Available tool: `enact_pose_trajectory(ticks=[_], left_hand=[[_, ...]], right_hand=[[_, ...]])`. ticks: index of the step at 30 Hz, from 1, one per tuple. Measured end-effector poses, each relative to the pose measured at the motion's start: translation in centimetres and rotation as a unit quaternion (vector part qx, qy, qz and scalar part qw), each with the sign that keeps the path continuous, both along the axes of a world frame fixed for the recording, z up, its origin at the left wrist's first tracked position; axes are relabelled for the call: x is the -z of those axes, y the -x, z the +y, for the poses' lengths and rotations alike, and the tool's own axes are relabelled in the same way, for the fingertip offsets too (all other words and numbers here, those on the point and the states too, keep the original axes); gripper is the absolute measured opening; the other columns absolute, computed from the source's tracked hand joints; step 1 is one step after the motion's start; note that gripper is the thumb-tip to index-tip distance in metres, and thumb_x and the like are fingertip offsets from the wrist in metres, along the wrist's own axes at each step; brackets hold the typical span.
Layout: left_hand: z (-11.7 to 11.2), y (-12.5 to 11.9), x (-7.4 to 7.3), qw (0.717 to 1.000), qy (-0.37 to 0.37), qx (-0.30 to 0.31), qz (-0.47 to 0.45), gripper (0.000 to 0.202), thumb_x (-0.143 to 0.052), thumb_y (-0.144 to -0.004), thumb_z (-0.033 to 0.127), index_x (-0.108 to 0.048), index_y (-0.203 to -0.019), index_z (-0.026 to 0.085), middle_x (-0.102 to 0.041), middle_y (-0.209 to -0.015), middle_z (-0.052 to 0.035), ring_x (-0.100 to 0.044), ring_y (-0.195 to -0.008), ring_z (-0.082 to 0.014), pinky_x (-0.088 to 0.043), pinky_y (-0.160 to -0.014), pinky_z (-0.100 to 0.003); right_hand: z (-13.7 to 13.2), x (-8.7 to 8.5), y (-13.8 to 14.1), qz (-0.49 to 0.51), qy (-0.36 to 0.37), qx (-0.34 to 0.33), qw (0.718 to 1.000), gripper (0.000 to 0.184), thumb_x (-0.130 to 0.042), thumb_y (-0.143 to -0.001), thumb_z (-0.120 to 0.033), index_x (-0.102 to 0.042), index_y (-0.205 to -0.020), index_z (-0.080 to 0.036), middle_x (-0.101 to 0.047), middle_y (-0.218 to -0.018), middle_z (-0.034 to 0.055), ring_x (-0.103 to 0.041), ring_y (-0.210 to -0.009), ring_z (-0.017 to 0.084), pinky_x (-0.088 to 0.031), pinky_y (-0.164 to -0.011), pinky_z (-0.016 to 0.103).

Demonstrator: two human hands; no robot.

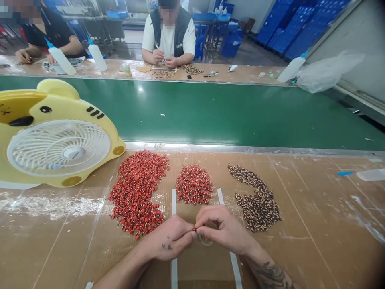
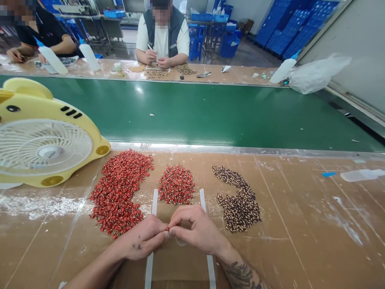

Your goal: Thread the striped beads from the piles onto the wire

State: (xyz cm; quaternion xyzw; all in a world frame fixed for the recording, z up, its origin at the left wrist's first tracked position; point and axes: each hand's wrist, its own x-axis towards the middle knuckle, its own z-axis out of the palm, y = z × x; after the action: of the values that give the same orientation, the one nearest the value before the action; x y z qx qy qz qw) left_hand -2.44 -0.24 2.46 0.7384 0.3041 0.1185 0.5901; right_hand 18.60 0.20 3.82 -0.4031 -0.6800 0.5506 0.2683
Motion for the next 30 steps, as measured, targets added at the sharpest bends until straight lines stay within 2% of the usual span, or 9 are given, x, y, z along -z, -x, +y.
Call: enact_pose_trajectory(ticks=[4, 7, 10, 14, 17, 20, 25, 30], left_hand=[[0.7, 0.3, -0.9, 0.998, 0.040, -0.046, 0.022, 0.042, -0.040, -0.098, 0.033, -0.045, -0.060, 0.017, -0.044, -0.052, 0.0052, -0.040, -0.049, -0.0087, -0.028, -0.049, -0.020], [1.4, 0.5, -1.8, 0.991, 0.030, -0.101, 0.078, 0.045, -0.039, -0.099, 0.035, -0.054, -0.061, 0.016, -0.050, -0.049, 0.0039, -0.045, -0.047, -0.0099, -0.032, -0.051, -0.020], [2.7, 0.5, -2.5, 0.976, -0.062, -0.143, 0.151, 0.042, -0.039, -0.099, 0.034, -0.063, -0.070, 0.015, -0.054, -0.052, 0.0026, -0.048, -0.051, -0.0122, -0.031, -0.053, -0.022], [5.1, -0.6, -2.8, 0.933, -0.199, -0.142, 0.265, 0.046, -0.036, -0.099, 0.031, -0.059, -0.061, 0.016, -0.056, -0.055, -0.0015, -0.049, -0.052, -0.0144, -0.026, -0.053, -0.025], [6.6, -1.3, -2.5, 0.900, -0.262, -0.137, 0.320, 0.039, -0.040, -0.098, 0.030, -0.059, -0.066, 0.017, -0.060, -0.058, -0.0036, -0.053, -0.053, -0.0169, -0.026, -0.055, -0.027], [6.9, -0.6, -2.3, 0.880, -0.278, -0.134, 0.361, 0.031, -0.045, -0.097, 0.031, -0.059, -0.072, 0.019, -0.063, -0.063, -0.0043, -0.059, -0.059, -0.0193, -0.029, -0.057, -0.026], [4.6, 3.2, -3.6, 0.857, -0.289, -0.111, 0.413, 0.029, -0.043, -0.096, 0.027, -0.057, -0.073, 0.019, -0.064, -0.067, -0.0042, -0.062, -0.063, -0.0206, -0.032, -0.057, -0.028], [1.9, 4.8, -4.5, 0.870, -0.286, -0.056, 0.397, 0.020, -0.046, -0.092, 0.019, -0.061, -0.078, 0.019, -0.065, -0.088, -0.0069, -0.064, -0.079, -0.0223, -0.042, -0.066, -0.029]], right_hand=[[-0.1, 0.2, -0.1, 0.027, -0.073, 0.045, 0.996, 0.008, -0.069, -0.083, -0.021, -0.076, -0.088, -0.019, -0.072, -0.085, 0.0052, -0.066, -0.079, 0.017, -0.051, -0.073, 0.029], [0.3, 0.2, -0.9, 0.031, -0.108, 0.073, 0.991, 0.015, -0.069, -0.085, -0.025, -0.074, -0.099, -0.020, -0.073, -0.095, 0.0072, -0.067, -0.087, 0.020, -0.052, -0.080, 0.033], [0.7, 0.2, -2.1, 0.030, -0.126, 0.124, 0.984, 0.013, -0.066, -0.089, -0.028, -0.074, -0.097, -0.020, -0.073, -0.095, 0.0081, -0.067, -0.089, 0.021, -0.052, -0.082, 0.034], [0.9, 0.1, -3.1, 0.038, -0.143, 0.137, 0.979, 0.015, -0.062, -0.092, -0.029, -0.073, -0.090, -0.019, -0.073, -0.088, 0.0078, -0.067, -0.083, 0.020, -0.052, -0.077, 0.032], [0.9, 0.0, -3.3, 0.024, -0.157, 0.119, 0.980, 0.015, -0.061, -0.093, -0.027, -0.072, -0.089, -0.019, -0.072, -0.086, 0.0068, -0.066, -0.081, 0.019, -0.051, -0.076, 0.031], [1.1, -0.1, -3.5, -0.007, -0.171, 0.077, 0.982, 0.015, -0.060, -0.093, -0.027, -0.072, -0.087, -0.019, -0.071, -0.084, 0.0057, -0.064, -0.078, 0.018, -0.049, -0.074, 0.030], [1.2, -0.2, -3.8, -0.070, -0.170, -0.035, 0.982, 0.014, -0.063, -0.091, -0.027, -0.073, -0.086, -0.018, -0.069, -0.076, 0.0037, -0.060, -0.072, 0.016, -0.046, -0.067, 0.027], [1.3, -0.1, -4.1, -0.110, -0.119, -0.097, 0.982, 0.011, -0.072, -0.084, -0.027, -0.074, -0.089, -0.017, -0.068, -0.078, 0.0020, -0.060, -0.070, 0.014, -0.045, -0.064, 0.025]])
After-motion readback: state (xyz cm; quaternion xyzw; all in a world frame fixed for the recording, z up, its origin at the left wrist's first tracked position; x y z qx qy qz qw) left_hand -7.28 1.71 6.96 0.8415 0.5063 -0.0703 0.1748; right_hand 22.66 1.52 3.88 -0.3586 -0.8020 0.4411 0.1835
